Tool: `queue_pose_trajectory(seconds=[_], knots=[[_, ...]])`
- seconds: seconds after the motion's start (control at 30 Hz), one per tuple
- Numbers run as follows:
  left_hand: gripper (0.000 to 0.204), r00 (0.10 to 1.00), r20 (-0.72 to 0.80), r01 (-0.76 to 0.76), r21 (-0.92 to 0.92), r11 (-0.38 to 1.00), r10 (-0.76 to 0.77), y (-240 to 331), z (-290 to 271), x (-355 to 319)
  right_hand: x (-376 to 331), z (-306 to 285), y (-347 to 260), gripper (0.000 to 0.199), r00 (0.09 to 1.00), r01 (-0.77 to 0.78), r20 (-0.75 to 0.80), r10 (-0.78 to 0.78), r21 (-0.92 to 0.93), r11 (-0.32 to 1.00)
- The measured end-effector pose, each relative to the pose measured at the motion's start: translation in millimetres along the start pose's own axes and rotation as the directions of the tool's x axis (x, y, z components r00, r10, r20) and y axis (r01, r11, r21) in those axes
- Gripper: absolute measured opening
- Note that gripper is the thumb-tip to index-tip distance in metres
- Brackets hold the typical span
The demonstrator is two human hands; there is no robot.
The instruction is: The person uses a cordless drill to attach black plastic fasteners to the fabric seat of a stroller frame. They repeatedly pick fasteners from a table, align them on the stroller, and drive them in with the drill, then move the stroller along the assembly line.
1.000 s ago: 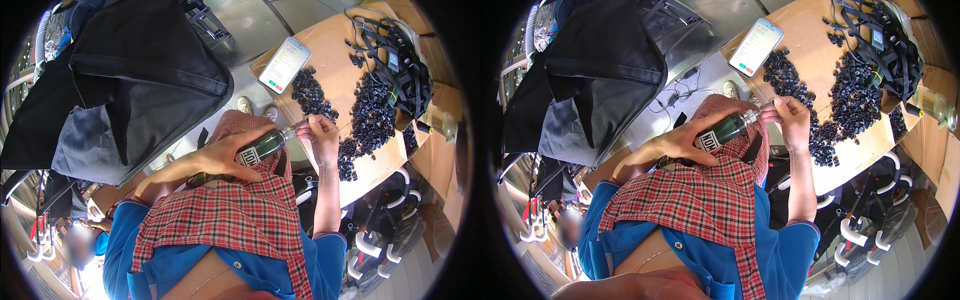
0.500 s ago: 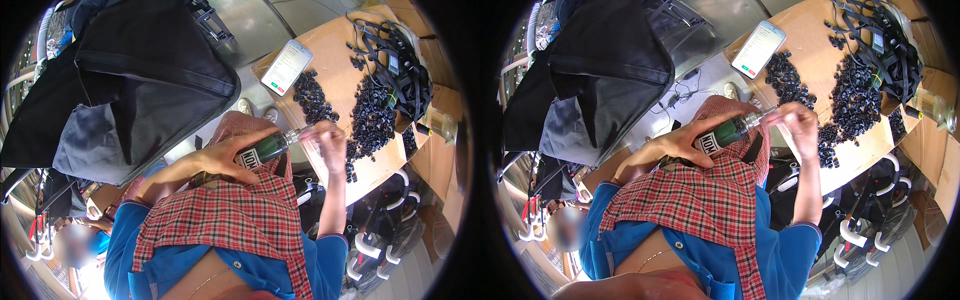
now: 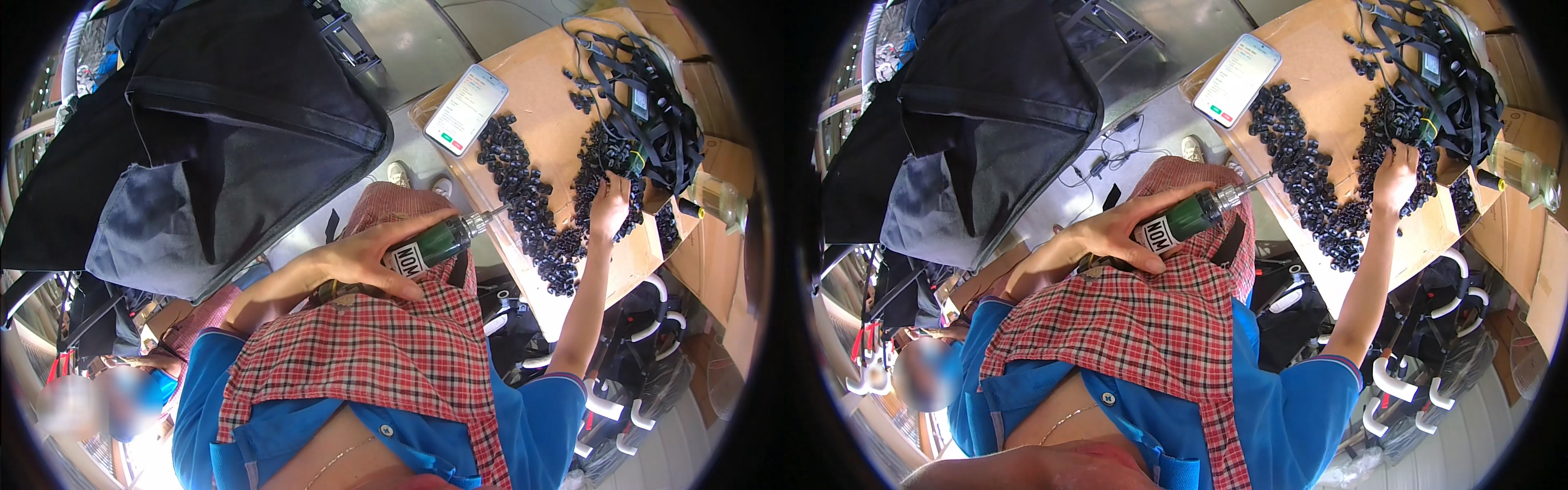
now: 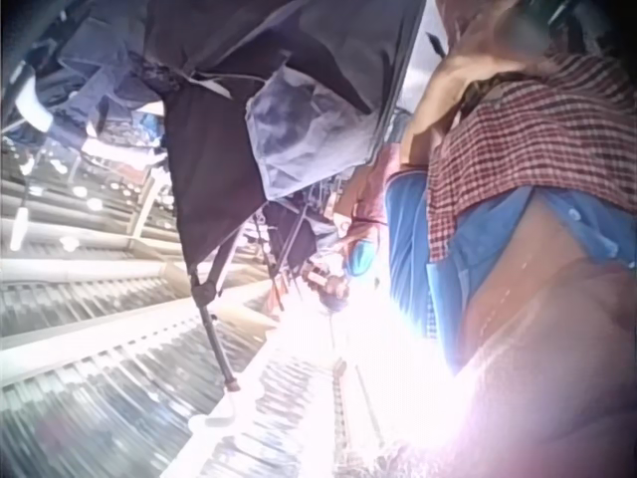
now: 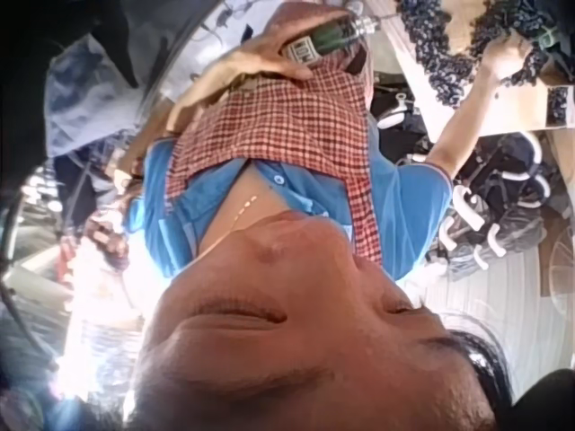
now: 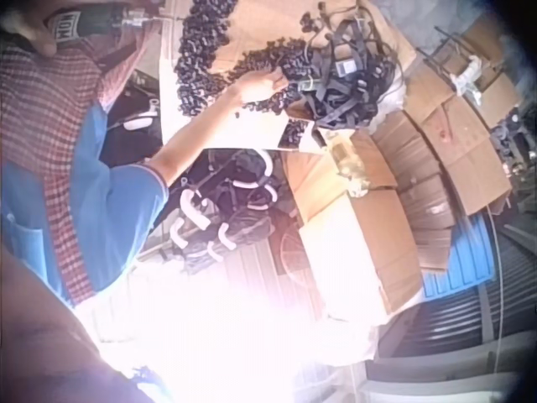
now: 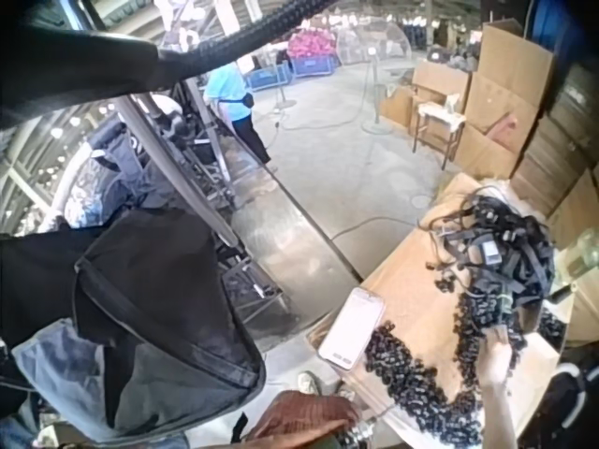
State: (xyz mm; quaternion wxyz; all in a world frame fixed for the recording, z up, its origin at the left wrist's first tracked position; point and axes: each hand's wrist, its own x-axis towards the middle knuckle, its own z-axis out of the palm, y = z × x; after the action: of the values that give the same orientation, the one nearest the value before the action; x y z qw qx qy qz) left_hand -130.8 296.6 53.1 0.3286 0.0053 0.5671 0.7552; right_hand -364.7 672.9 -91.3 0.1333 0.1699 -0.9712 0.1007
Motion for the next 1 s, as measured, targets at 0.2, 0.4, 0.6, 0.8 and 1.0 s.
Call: queue_pose_trajectory(seconds=[0.2, 0.4, 0.6, 0.8, 1.0], knots=[[0.106, 1.000, -0.013, 0.013, -0.011, 1.000, -0.013, 3.3, 1.1, 0.2, -14.3, 9.9, -2.1, 0.015, 0.997, 0.061, -0.038, -0.063, -0.043, 0.997], [0.113, 1.000, -0.007, 0.008, 0.015, 1.000, -0.008, 1.9, 2.5, 5.9, -10.9, 1.2, -6.8, 0.011, 0.998, -0.030, 0.057, 0.028, 0.036, 0.999], [0.108, 0.998, 0.018, -0.060, -0.008, 0.998, 0.060, -1.5, 2.4, 11.3, -11.5, -2.9, -7.1, 0.004, 0.998, -0.047, -0.030, 0.054, 0.209, 0.977], [0.105, 0.997, 0.025, -0.080, 0.038, 0.996, 0.079, -2.5, 0.7, 12.6, -12.1, -19.4, -24.8, 0.014, 1.000, -0.008, 0.011, 0.006, 0.262, 0.965], [0.114, 0.997, 0.019, 0.070, -0.011, 0.997, -0.070, 10.9, 5.5, 13.8, -15.5, -14.7, -57.0, 0.014, 0.968, 0.156, 0.141, -0.208, 0.311, 0.937]])
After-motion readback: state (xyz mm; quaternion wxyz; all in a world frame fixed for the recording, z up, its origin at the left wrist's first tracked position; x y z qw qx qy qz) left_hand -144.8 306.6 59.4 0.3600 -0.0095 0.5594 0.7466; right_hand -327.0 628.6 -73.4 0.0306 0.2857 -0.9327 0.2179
